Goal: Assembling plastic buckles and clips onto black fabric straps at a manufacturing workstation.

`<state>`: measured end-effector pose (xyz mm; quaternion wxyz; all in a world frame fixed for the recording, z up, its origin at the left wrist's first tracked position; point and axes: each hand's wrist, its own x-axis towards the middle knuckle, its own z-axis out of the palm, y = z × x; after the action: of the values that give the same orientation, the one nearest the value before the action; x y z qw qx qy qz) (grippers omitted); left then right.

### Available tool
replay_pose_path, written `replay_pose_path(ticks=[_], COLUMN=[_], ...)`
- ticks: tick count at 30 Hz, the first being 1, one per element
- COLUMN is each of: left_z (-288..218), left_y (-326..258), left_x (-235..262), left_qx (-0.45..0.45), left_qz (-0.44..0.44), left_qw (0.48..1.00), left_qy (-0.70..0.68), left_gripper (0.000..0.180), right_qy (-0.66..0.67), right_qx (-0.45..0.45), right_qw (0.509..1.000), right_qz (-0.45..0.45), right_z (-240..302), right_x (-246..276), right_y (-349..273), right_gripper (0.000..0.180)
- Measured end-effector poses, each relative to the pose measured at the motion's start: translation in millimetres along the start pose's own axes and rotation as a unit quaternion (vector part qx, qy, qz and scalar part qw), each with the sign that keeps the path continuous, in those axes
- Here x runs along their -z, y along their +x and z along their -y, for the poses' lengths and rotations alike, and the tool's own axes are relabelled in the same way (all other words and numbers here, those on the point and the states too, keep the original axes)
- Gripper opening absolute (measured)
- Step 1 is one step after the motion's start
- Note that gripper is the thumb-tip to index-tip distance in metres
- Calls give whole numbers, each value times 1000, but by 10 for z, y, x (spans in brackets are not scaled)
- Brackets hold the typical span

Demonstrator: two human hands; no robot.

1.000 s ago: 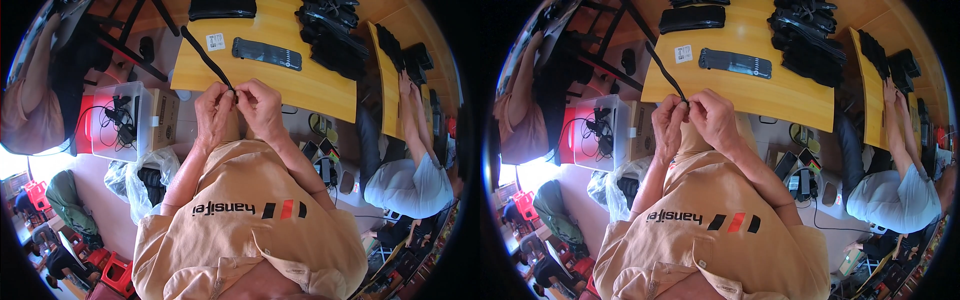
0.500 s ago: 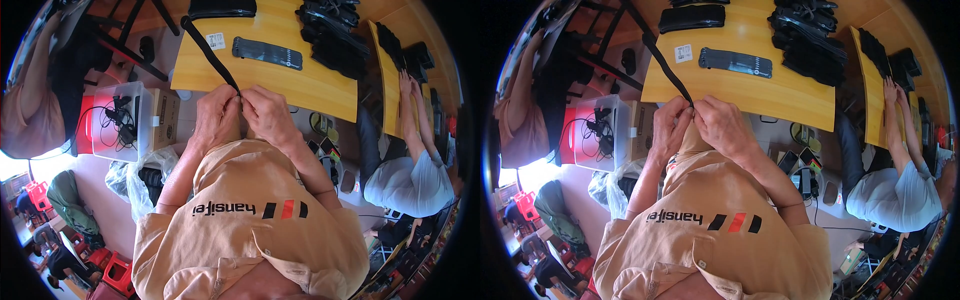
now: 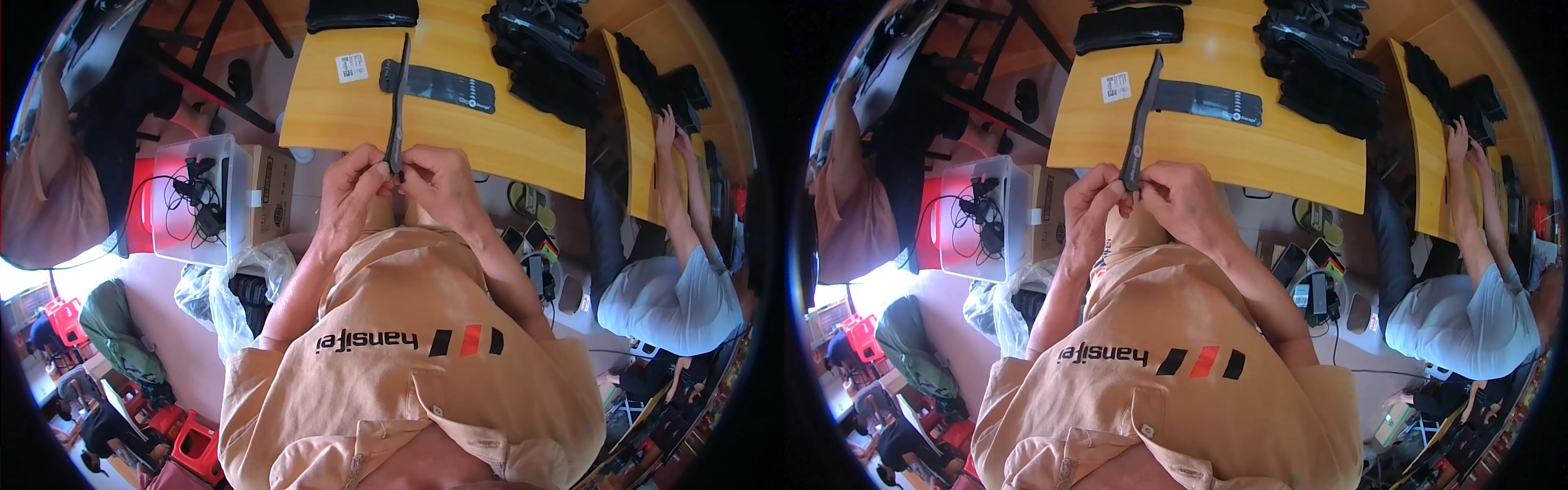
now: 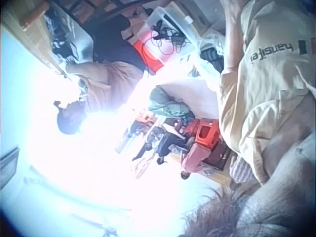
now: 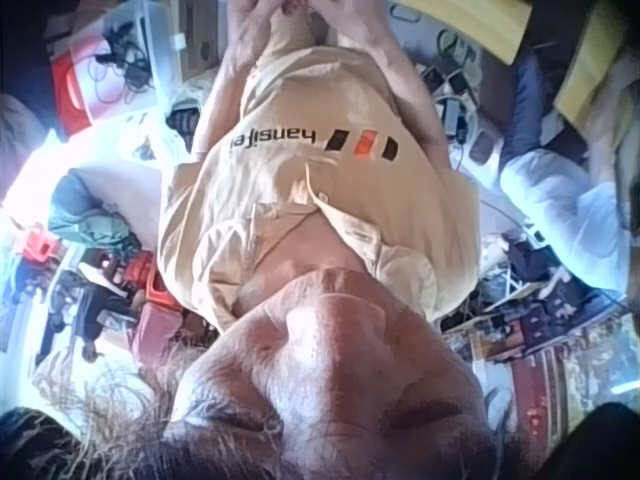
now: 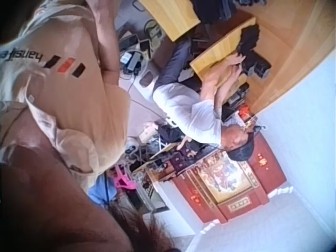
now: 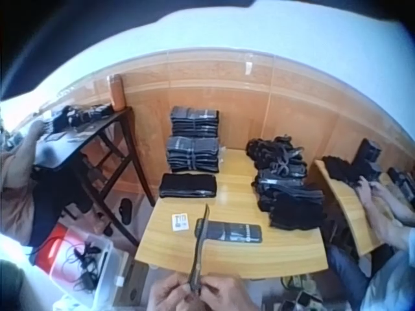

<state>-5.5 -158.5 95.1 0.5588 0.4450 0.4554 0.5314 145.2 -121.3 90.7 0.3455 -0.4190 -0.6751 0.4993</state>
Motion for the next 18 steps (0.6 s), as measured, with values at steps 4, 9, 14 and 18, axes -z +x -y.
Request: replay_pose_path(ticks=[4,9,14,18], left_z=[67,12,-34,-87], left_y=[-35,-51,-73,-78], left_x=[65,-10,-65,-80], left_qx=[10,-10,-55,-83], left_qz=[-31,-71,-75,-58], left_qw=[999,991,975,958], left_qy=[-25,116,203,270], left_gripper=[13,10,7,4], right_qy=[-61,-65,7,24], right_qx=[82,150,121,54], right_qw=[990,981,989,997], right_qz=[-94,-107,-86,-47], right_z=[82,229,170,219], right_x=[25,-9,-34,29], right_y=[-60,-64,-57,-69], right_gripper=[8,12,11,15])
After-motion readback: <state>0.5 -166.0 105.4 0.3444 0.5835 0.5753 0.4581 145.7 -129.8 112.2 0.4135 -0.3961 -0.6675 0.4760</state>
